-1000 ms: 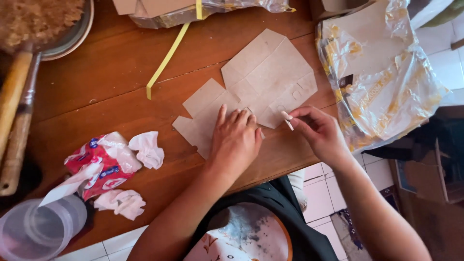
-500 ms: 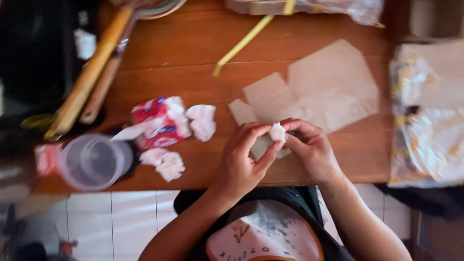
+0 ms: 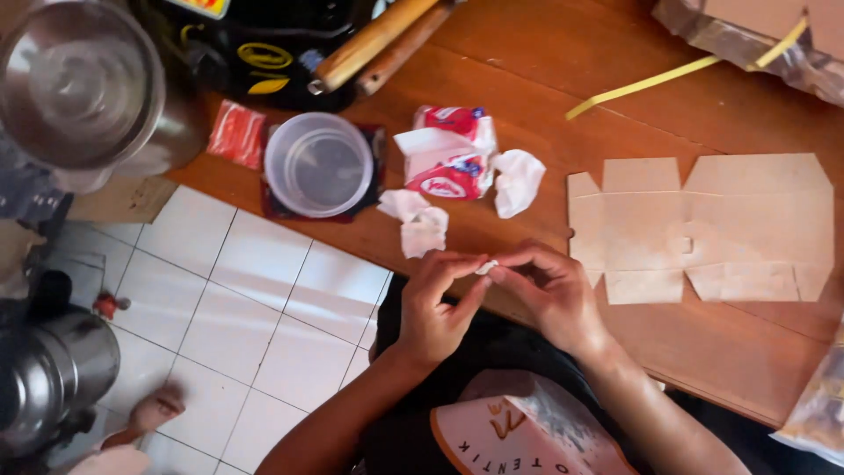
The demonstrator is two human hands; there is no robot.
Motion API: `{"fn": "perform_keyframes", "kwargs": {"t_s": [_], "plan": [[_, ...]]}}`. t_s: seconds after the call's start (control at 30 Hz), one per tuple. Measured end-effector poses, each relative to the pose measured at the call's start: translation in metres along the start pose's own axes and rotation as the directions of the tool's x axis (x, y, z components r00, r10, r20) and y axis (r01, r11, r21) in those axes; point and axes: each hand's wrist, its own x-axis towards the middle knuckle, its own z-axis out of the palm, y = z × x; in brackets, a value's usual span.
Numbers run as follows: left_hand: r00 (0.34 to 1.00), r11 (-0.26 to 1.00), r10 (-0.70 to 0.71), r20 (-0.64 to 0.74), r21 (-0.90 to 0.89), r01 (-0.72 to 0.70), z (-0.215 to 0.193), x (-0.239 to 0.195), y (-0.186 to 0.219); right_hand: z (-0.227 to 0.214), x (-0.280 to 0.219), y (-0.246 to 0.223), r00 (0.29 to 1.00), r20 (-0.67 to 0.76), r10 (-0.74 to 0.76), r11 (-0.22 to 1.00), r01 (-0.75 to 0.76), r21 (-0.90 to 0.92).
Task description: The person folds a flat cardboard box blank into a three-dimensional box. They fold the side flaps, tuck the tabs into slots, and secure the structure by hand on a wooden table.
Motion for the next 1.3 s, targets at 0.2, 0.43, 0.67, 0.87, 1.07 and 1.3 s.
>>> {"fn": "perform_keyframes", "kwargs": {"t_s": [0.2,0.43,0.67,0.87,1.07,1.3], "plan": [[0.992,0.957,0.113,-0.059,0.275,-0.093,-0.039,-0.010,-0.011,0.053,0.008,-0.016,0.963,-0.030,-0.268,0.864,0.227,-0.450],[0.964,0.869,0.267,-0.011,0.435,-0.236,-0.061,0.008,-0.048,0.082,0.044,0.017,0.711,0.298,-0.637,0.262,0.563,-0.784],[0.991,0.838,0.120,0.064,0.528,-0.135,-0.063,0.016,-0.057,0.077,0.040,0.024,0.847,0.319,-0.425,0.464,0.506,-0.727],[0.986,0.863,0.142,0.083,0.477,-0.164,-0.063,0.020,-0.056,0.076,0.046,0.043,0.857,0.254,-0.448,0.443,0.460,-0.769],[0.998,0.954,0.055,0.023,0.295,-0.059,-0.055,0.018,-0.057,0.076,0.036,0.060,0.931,0.046,-0.363,0.598,0.271,-0.755],[0.970,0.914,0.240,-0.046,0.346,-0.210,-0.045,0.007,-0.057,0.077,0.040,0.065,0.863,0.100,-0.495,0.481,0.369,-0.795]]}}
